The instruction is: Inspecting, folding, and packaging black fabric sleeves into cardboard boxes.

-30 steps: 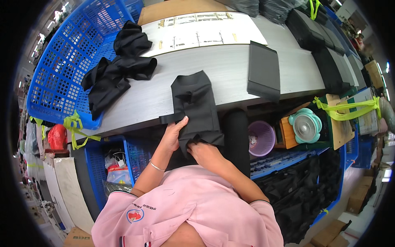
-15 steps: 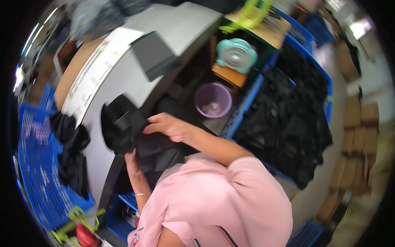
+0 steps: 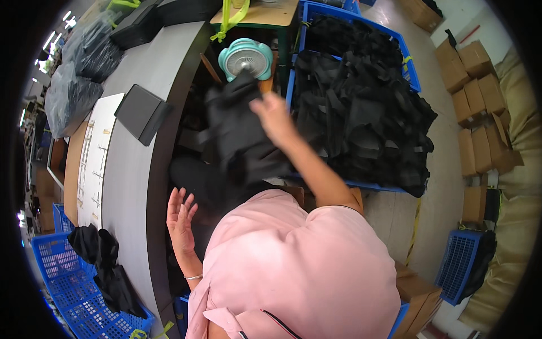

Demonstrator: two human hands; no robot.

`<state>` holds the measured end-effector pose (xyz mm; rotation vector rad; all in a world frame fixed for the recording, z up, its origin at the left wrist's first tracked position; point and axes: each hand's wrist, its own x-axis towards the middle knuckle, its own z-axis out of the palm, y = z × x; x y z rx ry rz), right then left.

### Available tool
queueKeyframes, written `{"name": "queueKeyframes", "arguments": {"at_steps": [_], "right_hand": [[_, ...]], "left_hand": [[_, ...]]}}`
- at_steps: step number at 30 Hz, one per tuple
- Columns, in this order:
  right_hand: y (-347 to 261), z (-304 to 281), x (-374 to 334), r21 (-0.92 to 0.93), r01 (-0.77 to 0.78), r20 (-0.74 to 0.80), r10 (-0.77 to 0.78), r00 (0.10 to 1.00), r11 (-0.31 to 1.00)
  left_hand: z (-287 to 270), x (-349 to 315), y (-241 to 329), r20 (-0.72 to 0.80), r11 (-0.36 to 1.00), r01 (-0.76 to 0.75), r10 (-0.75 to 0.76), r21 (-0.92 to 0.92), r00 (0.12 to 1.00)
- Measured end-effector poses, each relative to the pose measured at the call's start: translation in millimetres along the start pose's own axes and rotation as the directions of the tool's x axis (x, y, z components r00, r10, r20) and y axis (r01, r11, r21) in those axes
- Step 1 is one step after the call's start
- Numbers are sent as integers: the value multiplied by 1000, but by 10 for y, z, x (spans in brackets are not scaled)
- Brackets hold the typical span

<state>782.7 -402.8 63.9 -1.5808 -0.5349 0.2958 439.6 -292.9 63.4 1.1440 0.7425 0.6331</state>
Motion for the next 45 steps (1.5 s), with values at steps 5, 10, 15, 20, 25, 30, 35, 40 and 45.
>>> {"name": "queueKeyframes", "arguments": {"at_steps": [5, 10, 15, 20, 25, 30, 35, 40, 45], "right_hand": [[-209, -2309, 245, -528, -8, -365, -219, 905, 849], [-277, -4166, 222, -691, -72, -317, -212, 924, 719], [741, -4761, -170, -771, -499, -511, 83, 856, 396], [1706, -3462, -466, -675, -737, -636, 476, 607, 37], [1593, -3619, -265, -640, -767, -655, 553, 516, -42], [894, -2968, 19, -715, -636, -690, 151, 708, -290], [751, -2015, 80, -969, -233, -215, -195, 957, -78], [542, -669, 3, -845, 482, 430, -239, 870, 233], [217, 960, -537, -296, 916, 898, -246, 363, 271]], "left_hand": [[-206, -83, -240, 0, 986, 164, -164, 7, 986], [-506, -275, -436, -113, 979, 205, -203, 12, 973], [-369, -212, -546, -111, 947, 319, -314, 30, 943], [-316, -237, -534, -138, 947, 304, -288, 103, 947], [-312, -236, -647, -128, 932, 335, -318, 141, 939], [-402, -332, -612, -179, 935, 341, -320, 101, 930], [-710, -268, -475, -329, 982, 136, -86, 131, 940], [-1103, -190, -152, -569, 961, -124, 246, 246, 785], [-1768, -273, 241, -700, 765, 55, 555, 642, 449]]}}
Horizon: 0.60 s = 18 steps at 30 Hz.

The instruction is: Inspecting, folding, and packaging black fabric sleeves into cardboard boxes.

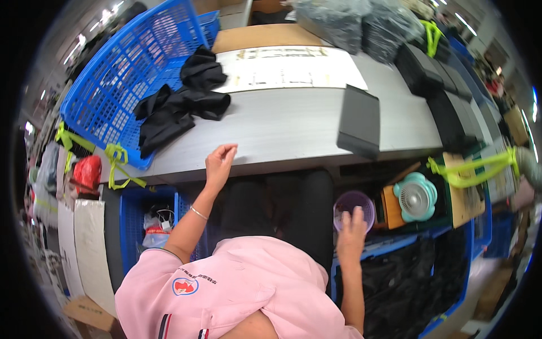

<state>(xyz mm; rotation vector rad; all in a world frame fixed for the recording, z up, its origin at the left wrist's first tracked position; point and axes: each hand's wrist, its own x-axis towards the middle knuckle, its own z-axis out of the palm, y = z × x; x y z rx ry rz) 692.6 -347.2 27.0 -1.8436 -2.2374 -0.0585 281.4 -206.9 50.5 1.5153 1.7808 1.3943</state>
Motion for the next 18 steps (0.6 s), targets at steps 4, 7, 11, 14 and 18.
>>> {"name": "queueKeyframes", "arguments": {"at_steps": [4, 7, 11, 14, 18], "right_hand": [[-723, 24, 680, 175, 317, -32, -317, 948, 932], [-1030, 106, 1043, 213, 428, -60, -426, 903, 878], [-1299, 169, 1364, 214, 545, -62, -545, 836, 811], [-1445, 155, 1522, 202, 605, -67, -605, 793, 770], [-1608, -12, 1766, 480, 525, -149, -524, 838, 703]], "left_hand": [[-261, 572, -112, -250, 997, -39, 55, 67, 967], [-241, 1050, -89, -366, 857, -268, 444, 440, 818], [-148, 1643, -241, -69, 637, -423, 599, 644, 798], [-149, 1984, -563, 47, 554, -437, 581, 709, 813], [54, 1904, -148, -86, 580, -507, 708, 638, 701]]}}
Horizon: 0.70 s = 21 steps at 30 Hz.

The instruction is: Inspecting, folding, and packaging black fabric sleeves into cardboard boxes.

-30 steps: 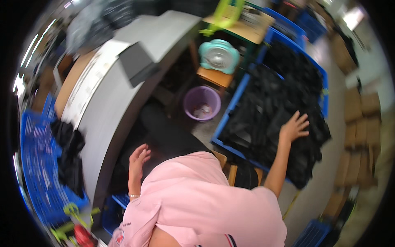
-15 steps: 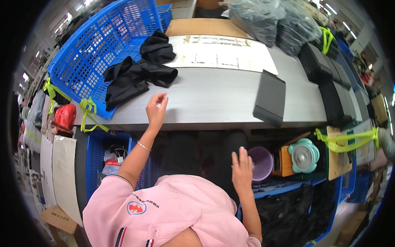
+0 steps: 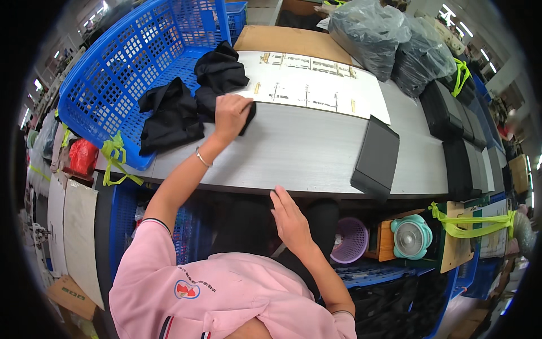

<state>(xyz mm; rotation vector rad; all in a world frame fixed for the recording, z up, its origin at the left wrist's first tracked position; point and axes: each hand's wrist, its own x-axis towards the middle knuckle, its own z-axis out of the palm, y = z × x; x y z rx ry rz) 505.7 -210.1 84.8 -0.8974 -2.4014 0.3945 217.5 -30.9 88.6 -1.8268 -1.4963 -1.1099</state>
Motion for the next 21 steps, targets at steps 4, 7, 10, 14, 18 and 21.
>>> {"name": "queueKeyframes", "arguments": {"at_steps": [4, 7, 10, 14, 18, 21], "right_hand": [[-30, 15, 500, 279, -42, -175, 93, 980, 959], [601, 359, 495, 286, -17, -226, 85, 970, 958], [699, 415, 514, 365, 86, -259, 13, 966, 927], [741, 269, 582, 610, -76, -262, 291, 920, 789], [611, 237, 744, 809, -136, -222, 511, 830, 572], [726, 69, 957, 922, -122, -156, 641, 751, 368]], "left_hand": [[-463, -73, 873, -42, 917, -52, 38, -396, 998], [-823, -212, 1602, 12, 781, -18, 33, -624, 999], [-1076, -493, 1951, 202, 676, 194, -67, -711, 977], [-1184, -693, 2177, 337, 585, 371, -172, -721, 926], [-1243, -729, 2283, 376, 562, 399, -163, -725, 912], [-1223, -709, 2267, 368, 537, 376, -127, -756, 921]]}}
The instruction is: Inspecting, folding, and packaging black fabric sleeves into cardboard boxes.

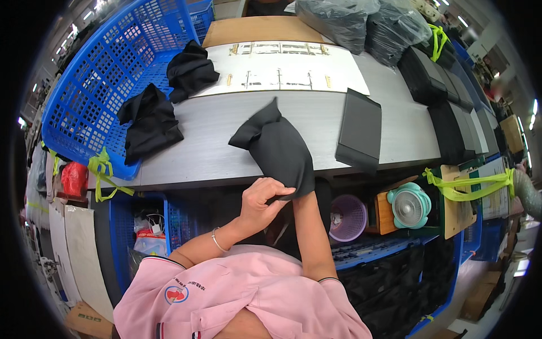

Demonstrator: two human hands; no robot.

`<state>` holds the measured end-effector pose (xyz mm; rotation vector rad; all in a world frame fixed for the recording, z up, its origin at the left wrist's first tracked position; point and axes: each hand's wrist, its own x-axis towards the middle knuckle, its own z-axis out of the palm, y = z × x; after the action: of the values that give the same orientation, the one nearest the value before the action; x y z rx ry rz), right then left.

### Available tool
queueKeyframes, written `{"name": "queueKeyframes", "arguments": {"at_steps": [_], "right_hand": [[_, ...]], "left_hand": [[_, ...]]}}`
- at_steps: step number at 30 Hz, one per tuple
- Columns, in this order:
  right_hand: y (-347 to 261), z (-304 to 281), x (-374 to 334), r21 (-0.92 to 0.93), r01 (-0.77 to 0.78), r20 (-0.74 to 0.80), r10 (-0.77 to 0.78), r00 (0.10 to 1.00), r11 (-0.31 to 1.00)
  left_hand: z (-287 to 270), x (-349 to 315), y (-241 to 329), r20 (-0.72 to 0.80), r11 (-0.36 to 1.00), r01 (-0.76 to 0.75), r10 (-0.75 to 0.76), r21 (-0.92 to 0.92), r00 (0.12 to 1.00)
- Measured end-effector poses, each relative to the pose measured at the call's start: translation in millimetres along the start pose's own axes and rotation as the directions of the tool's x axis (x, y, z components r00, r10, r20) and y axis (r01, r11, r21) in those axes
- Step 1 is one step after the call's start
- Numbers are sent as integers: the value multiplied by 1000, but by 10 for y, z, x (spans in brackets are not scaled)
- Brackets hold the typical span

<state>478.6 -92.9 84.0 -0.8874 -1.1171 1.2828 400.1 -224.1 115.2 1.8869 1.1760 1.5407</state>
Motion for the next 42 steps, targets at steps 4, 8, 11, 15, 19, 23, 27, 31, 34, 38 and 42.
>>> {"name": "queueKeyframes", "arguments": {"at_steps": [4, 8, 11, 15, 19, 23, 27, 31, 34, 38, 42], "right_hand": [[-142, 73, 158, 277, -148, -106, 183, 977, 950], [-266, 85, 118, 538, -244, -147, 375, 915, 807], [-320, 99, 98, 658, -267, -150, 470, 870, 704], [-149, -96, 64, 676, -286, -71, 447, 892, 679], [-357, -170, -239, 567, -289, 20, 338, 941, 772], [-270, -119, -520, 505, -250, 76, 246, 966, 826], [-102, -136, -530, 450, -202, 32, 211, 977, 870], [-94, -231, -536, 485, -243, 58, 247, 967, 840], [-100, -360, -535, 512, -274, 72, 277, 958, 814], [-22, -556, -421, 511, -234, 36, 252, 967, 827], [-437, -431, -408, 266, -95, -175, 146, 974, 959]], "left_hand": [[73, -75, 38, 78, 998, -6, 11, -60, 997], [166, -182, 115, 133, 987, 8, 13, -160, 991], [209, -254, 150, 190, 978, 35, 4, -206, 982], [72, -200, 169, 282, 952, 96, -10, -291, 959], [-193, 81, 214, 155, 983, 51, -24, -175, 988], [-104, 271, -248, -141, 954, 300, -297, 1, 944], [-64, 368, -485, 48, 892, 400, -400, -210, 915], [-29, 404, -455, 53, 857, 425, -429, -291, 902], [62, 394, -278, -20, 945, 318, -320, -73, 947], [95, 151, -103, -117, 988, 130, -119, 88, 986], [150, -274, 250, 138, 995, -78, 70, 53, 988]]}}
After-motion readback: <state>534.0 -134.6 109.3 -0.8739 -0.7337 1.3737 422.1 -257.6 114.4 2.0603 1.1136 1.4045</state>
